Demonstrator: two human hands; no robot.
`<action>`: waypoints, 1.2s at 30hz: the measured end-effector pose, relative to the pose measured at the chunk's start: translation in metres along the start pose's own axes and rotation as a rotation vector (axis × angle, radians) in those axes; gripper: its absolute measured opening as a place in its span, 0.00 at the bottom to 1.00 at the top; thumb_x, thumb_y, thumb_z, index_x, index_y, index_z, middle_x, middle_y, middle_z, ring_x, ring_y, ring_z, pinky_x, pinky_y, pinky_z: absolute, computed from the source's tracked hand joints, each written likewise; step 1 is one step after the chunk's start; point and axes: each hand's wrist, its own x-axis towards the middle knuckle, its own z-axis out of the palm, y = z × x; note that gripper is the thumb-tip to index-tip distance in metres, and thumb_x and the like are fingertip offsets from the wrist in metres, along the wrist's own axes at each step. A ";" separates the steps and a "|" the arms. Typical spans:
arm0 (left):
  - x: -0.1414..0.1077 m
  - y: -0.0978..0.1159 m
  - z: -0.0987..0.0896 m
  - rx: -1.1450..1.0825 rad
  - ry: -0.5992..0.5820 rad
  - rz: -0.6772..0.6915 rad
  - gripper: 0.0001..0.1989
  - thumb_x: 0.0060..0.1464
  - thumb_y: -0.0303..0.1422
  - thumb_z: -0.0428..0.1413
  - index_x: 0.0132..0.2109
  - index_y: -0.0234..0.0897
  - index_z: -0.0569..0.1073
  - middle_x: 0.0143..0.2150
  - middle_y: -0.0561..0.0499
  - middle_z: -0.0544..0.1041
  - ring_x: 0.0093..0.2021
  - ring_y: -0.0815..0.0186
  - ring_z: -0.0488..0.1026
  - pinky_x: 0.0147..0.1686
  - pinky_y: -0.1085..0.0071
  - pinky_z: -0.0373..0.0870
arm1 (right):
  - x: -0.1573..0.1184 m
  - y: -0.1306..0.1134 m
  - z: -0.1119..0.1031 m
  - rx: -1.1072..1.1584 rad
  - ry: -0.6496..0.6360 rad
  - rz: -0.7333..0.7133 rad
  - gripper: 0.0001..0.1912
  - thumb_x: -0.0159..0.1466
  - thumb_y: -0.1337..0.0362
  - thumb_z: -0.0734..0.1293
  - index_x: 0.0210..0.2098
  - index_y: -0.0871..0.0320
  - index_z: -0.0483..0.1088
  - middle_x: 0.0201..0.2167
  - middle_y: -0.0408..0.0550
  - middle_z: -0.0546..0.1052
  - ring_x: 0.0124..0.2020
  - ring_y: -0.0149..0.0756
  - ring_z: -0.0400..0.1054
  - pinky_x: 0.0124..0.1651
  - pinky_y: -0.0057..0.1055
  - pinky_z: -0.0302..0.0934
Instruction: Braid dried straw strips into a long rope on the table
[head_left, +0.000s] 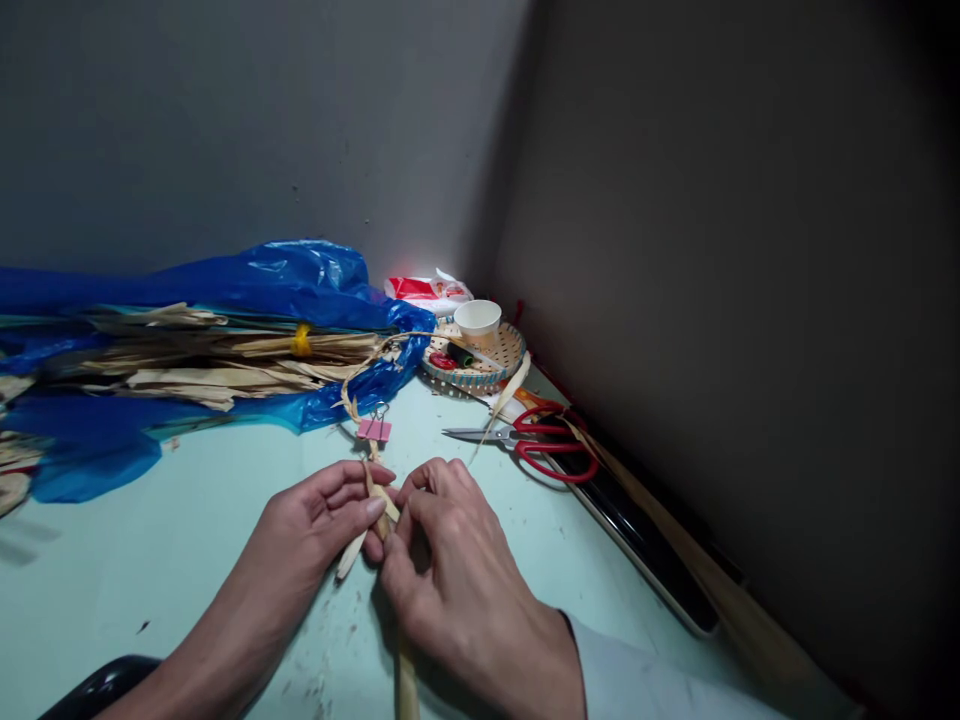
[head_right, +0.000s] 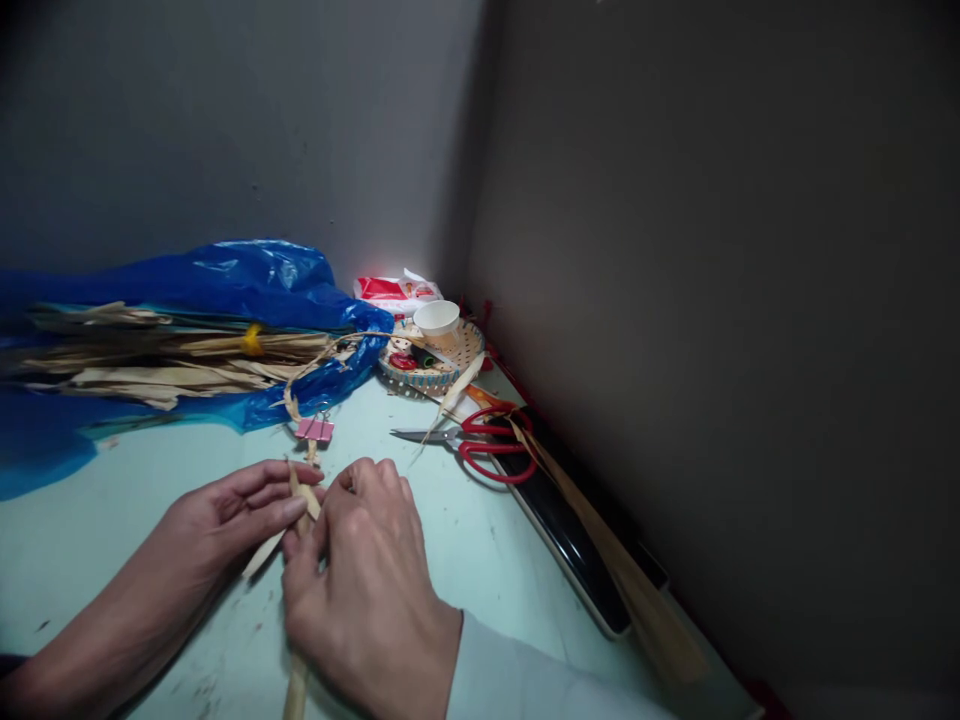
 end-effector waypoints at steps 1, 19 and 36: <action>0.001 0.000 0.000 0.010 0.022 0.009 0.15 0.44 0.37 0.66 0.40 0.39 0.75 0.33 0.53 0.79 0.29 0.66 0.74 0.35 0.70 0.70 | 0.001 0.000 -0.002 -0.003 -0.002 -0.022 0.09 0.65 0.63 0.62 0.29 0.57 0.66 0.38 0.50 0.69 0.43 0.42 0.60 0.47 0.41 0.56; -0.001 0.009 -0.002 0.157 0.079 -0.003 0.29 0.42 0.39 0.65 0.51 0.39 0.66 0.25 0.55 0.79 0.29 0.63 0.74 0.34 0.69 0.68 | 0.024 0.011 -0.026 0.148 -0.247 -0.009 0.10 0.68 0.63 0.61 0.34 0.61 0.71 0.27 0.44 0.73 0.27 0.30 0.62 0.29 0.27 0.48; 0.003 0.004 -0.008 0.168 -0.159 -0.069 0.13 0.49 0.42 0.60 0.30 0.38 0.71 0.16 0.58 0.67 0.15 0.74 0.59 0.17 0.76 0.53 | 0.019 0.013 -0.019 0.319 -0.230 0.086 0.07 0.69 0.63 0.59 0.35 0.57 0.63 0.28 0.44 0.74 0.30 0.33 0.68 0.33 0.29 0.57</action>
